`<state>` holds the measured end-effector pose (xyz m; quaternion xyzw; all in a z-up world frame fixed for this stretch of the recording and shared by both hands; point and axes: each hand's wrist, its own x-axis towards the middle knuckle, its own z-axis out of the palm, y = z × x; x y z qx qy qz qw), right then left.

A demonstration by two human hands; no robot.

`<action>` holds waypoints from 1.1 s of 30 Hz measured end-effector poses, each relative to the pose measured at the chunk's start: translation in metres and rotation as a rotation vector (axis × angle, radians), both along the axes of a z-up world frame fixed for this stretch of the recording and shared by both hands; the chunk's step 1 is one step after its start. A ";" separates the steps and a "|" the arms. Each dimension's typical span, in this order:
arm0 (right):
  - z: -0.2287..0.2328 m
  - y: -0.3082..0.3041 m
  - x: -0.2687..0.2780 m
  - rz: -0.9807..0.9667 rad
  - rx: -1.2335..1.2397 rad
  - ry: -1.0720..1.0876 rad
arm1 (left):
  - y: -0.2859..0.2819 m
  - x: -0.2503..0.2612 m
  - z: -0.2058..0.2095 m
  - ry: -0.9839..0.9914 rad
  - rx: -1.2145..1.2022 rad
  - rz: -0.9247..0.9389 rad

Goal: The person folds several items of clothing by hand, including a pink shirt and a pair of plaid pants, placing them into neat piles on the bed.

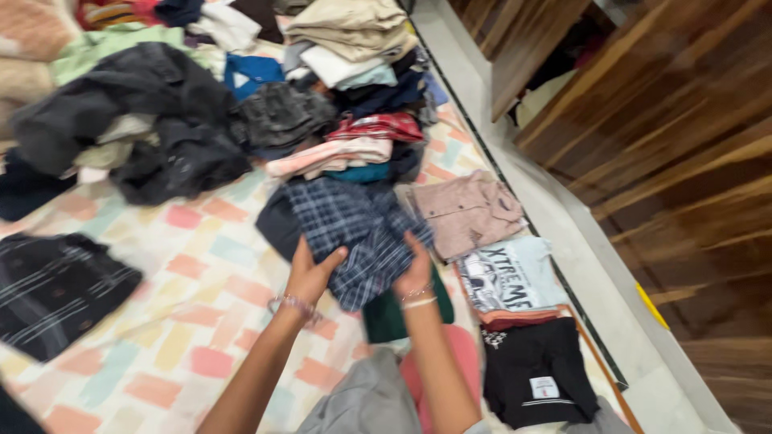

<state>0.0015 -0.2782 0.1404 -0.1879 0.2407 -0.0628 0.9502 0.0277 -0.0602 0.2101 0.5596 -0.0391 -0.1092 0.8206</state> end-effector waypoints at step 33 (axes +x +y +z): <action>-0.111 -0.235 0.019 -0.336 -2.131 0.705 | -0.342 0.071 -0.271 0.267 0.230 0.005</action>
